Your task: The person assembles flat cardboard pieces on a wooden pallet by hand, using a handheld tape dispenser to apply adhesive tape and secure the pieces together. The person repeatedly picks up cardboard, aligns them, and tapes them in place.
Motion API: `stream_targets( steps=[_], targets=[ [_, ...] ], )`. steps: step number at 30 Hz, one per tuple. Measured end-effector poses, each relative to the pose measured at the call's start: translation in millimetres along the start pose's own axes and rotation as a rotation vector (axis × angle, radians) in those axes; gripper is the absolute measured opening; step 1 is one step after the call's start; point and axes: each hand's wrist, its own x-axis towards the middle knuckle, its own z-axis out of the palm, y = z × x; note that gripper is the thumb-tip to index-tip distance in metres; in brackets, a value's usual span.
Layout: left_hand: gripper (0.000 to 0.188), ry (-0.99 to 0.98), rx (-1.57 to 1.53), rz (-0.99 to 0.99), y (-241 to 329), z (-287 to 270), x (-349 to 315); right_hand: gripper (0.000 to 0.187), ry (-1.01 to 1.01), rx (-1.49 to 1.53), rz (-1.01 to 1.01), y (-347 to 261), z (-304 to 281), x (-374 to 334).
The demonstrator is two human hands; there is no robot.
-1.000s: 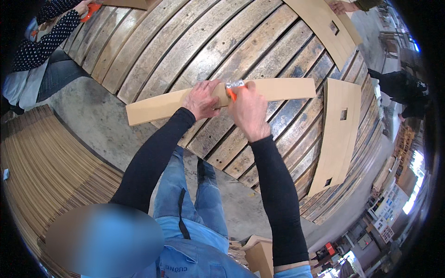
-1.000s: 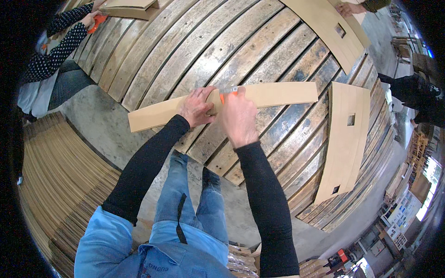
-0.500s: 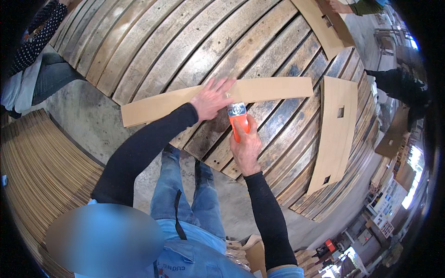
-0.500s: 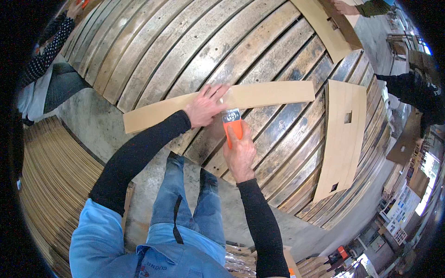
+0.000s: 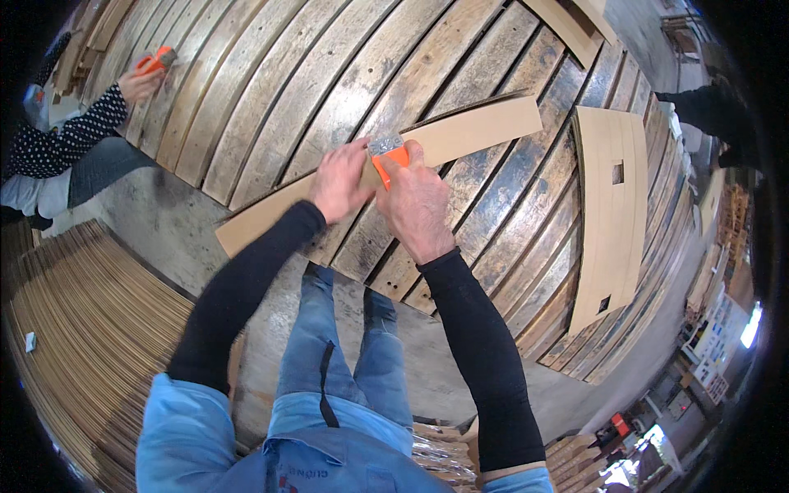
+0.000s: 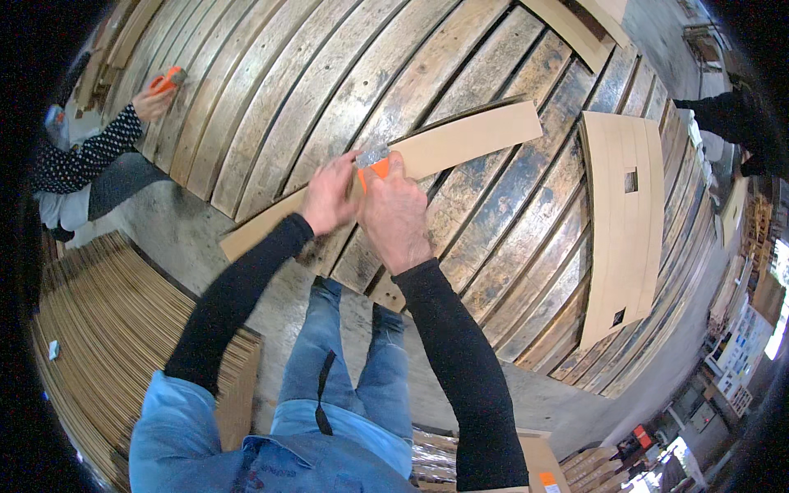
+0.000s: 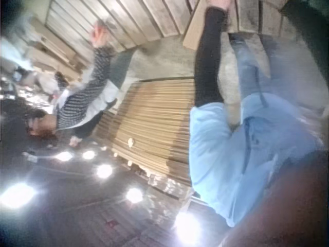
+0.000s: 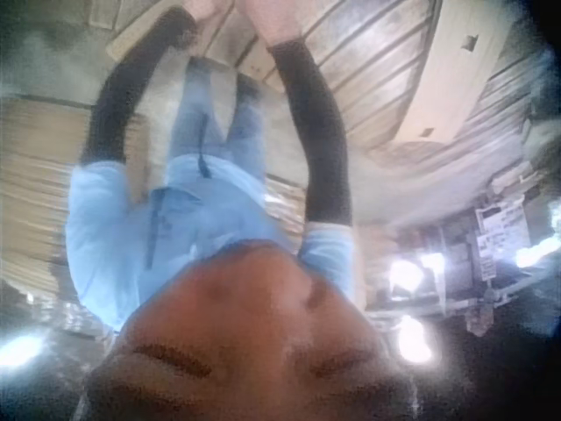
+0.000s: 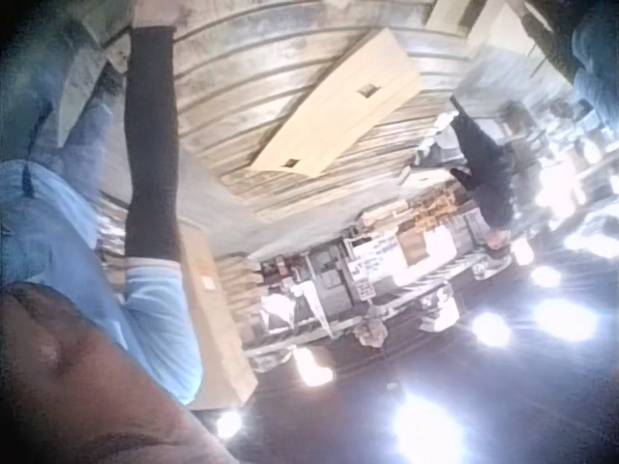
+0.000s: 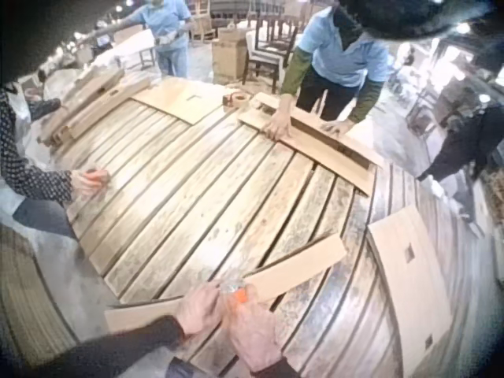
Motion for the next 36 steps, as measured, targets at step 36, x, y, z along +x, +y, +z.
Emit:
stream_targets(
  steps=[36],
  targets=[
    [0.054,-0.119,0.431,0.105,27,17,44,0.029,0.065,0.178,0.307,43,20,-106]
  ],
)
